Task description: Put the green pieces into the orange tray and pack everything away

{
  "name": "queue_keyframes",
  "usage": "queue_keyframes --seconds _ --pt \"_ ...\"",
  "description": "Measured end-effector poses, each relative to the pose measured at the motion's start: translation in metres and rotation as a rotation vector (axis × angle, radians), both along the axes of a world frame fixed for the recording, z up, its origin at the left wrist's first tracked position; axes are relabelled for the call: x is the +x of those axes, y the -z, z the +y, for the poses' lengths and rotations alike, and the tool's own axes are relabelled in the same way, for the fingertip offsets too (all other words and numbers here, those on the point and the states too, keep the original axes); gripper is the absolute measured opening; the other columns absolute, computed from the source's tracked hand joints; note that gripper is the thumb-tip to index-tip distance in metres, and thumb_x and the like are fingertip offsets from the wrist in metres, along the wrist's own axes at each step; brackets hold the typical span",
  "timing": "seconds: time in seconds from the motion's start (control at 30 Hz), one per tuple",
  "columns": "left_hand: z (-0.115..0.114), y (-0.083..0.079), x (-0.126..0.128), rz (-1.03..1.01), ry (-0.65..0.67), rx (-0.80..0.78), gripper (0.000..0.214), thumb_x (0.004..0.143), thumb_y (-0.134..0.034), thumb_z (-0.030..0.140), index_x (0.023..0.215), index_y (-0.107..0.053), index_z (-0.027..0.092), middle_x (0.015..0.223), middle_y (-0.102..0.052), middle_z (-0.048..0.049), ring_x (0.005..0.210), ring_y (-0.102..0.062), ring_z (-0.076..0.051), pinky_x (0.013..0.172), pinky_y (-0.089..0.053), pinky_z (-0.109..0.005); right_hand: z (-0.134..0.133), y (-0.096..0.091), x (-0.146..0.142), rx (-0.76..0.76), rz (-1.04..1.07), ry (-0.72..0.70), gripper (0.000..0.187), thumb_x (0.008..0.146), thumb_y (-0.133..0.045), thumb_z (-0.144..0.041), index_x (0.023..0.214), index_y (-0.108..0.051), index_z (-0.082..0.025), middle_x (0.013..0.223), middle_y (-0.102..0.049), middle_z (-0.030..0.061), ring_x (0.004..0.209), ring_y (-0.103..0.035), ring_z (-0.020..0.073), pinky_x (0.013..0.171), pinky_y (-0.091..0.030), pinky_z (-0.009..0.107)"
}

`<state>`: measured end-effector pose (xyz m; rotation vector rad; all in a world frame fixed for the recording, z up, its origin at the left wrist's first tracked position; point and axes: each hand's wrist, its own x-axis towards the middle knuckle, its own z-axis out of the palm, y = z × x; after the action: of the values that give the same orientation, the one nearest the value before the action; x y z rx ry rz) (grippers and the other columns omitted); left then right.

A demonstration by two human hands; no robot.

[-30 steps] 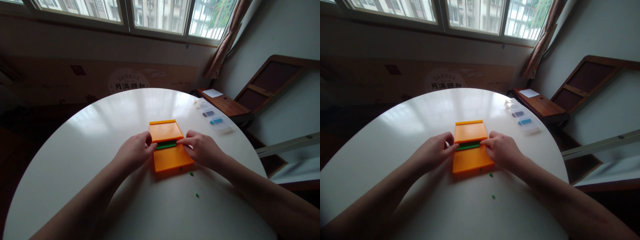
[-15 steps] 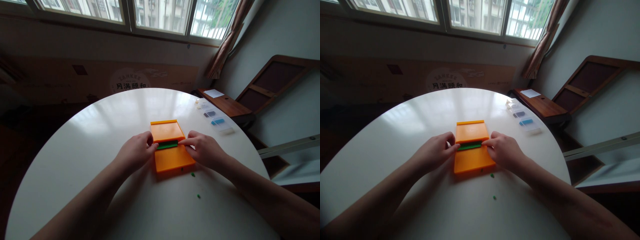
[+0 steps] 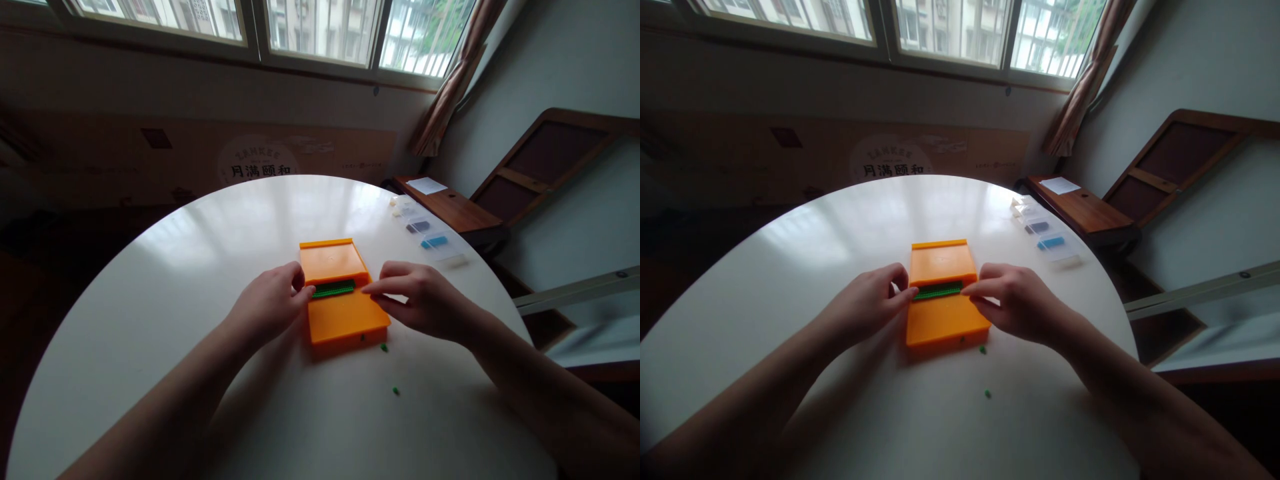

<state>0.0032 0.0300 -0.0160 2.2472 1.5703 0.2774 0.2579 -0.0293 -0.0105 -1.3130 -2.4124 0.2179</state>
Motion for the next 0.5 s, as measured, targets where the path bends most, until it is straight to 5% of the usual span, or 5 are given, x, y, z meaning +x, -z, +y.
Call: queue_keyframes --seconds 0.17,0.5 --pt "0.000 0.001 -0.001 0.001 0.003 0.009 0.020 0.082 -0.052 0.043 0.080 -0.055 0.023 0.078 -0.067 -0.0016 0.069 -0.062 -0.021 0.055 -0.037 -0.029 -0.014 -0.013 0.003 -0.145 -0.173 -0.233 0.022 0.090 -0.051 -0.024 0.094 -0.072 -0.028 0.080 -0.060 0.0008 0.071 -0.051 0.0069 0.066 -0.033 0.020" --pt "0.001 0.000 -0.001 0.011 0.006 -0.001 0.022 0.082 -0.052 0.044 0.078 -0.054 0.023 0.077 -0.066 -0.0011 0.066 -0.060 -0.019 0.054 -0.037 -0.029 -0.019 -0.010 -0.008 -0.133 -0.289 -0.274 0.020 0.091 -0.049 -0.022 0.084 -0.067 -0.023 0.073 -0.055 -0.0015 0.063 -0.042 0.0058 0.060 -0.024 0.022"
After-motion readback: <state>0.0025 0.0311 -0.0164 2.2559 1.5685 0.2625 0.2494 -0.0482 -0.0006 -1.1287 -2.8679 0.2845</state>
